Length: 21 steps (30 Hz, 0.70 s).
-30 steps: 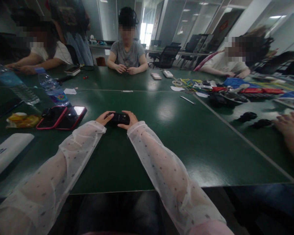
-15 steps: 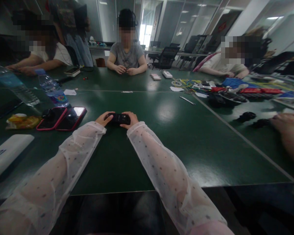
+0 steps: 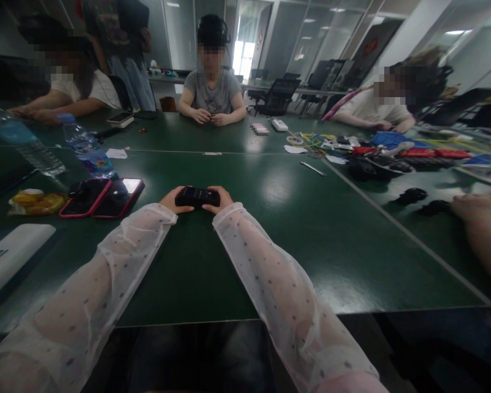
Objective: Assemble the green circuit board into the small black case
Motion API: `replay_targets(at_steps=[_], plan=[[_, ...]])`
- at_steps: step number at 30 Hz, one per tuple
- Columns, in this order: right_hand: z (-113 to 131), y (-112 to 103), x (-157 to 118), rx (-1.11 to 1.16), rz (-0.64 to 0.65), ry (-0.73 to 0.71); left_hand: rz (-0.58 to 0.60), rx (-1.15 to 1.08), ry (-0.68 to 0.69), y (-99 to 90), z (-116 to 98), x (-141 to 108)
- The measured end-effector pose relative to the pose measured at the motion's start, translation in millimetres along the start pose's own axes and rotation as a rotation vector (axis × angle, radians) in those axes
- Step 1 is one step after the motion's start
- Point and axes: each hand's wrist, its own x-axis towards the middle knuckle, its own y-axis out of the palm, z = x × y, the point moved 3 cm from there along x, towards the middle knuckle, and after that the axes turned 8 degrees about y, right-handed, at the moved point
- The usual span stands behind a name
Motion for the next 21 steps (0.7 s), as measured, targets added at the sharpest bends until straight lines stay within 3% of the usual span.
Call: replay_targets(at_steps=[7,13,17,21], plan=[[4.7,-3.4,-0.9,0.128,-0.009,0.043,-0.046,-0.076,-0.007,2.1,1.0,0.2],[3.0,-13.4,5.0,0.302,-0.020,0.115,-0.010,-0.107,0.021,3.1,5.5,0.4],[-2.7,-40.8,11.9,0.425,-0.205,0.148,0.030,-0.078,0.029,1.5,5.1,-1.0],[-32.0,-72.4,17.5,0.304,-0.499,0.202,0.038,-0.065,-0.027,-0.4,4.1,-2.5]])
